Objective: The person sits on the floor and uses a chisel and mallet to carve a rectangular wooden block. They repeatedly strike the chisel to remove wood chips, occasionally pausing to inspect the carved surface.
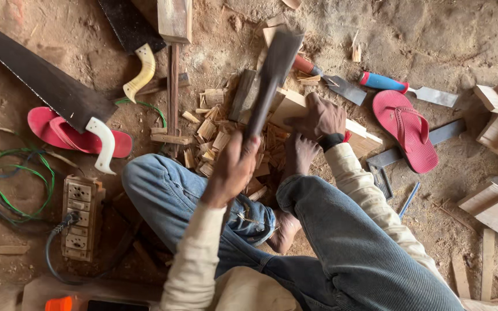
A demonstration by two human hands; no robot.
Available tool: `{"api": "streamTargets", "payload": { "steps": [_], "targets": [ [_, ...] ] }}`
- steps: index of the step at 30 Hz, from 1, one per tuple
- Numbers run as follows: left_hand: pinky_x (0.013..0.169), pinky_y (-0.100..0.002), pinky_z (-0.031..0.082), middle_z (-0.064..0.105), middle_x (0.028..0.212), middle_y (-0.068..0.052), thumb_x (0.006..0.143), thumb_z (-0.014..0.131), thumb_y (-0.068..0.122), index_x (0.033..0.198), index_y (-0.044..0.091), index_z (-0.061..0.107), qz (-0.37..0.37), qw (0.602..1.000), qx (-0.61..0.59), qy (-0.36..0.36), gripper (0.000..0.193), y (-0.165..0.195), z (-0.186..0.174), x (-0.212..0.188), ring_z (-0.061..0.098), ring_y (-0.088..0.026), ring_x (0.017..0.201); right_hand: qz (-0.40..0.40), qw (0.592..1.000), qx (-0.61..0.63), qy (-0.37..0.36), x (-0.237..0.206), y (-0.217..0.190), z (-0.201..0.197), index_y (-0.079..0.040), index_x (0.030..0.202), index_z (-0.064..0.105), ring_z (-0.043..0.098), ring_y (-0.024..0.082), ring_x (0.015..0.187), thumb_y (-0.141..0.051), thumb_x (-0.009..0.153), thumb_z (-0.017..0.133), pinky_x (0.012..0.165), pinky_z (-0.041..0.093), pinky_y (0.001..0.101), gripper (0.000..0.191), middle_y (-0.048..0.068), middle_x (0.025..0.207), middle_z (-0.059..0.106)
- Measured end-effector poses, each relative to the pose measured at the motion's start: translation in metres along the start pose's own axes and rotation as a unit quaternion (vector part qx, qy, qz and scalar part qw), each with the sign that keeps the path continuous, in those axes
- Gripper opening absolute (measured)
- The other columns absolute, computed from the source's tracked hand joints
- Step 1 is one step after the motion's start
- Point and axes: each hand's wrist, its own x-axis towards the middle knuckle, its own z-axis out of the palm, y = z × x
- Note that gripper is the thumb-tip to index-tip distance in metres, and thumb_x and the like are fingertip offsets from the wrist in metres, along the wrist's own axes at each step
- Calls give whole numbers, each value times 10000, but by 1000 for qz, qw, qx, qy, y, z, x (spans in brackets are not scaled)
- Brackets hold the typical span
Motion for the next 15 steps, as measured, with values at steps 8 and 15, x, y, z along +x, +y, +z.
{"api": "streamTargets", "payload": {
  "steps": [8, 15],
  "targets": [
    [318, -248, 415, 497, 613, 29, 1085, 390, 383, 1174, 75, 471, -40, 999, -33, -9, 331, 7, -10, -2, 460, -75, 421, -32, 998, -3, 61, -4, -1, 1, -134, 973, 580, 654, 319, 687, -819, 642, 784, 639, 477, 478, 787, 116, 775, 669],
    [405, -270, 462, 496, 701, 28, 1125, 412, 395, 1323, 66, 462, 176, 984, 15, 24, 387, 24, -14, -7, 515, -75, 521, -45, 999, -7, 26, 4, -1, -3, -106, 948, 554, 632, 297, 674, -853, 676, 771, 615, 461, 453, 823, 118, 785, 652]
  ]
}}
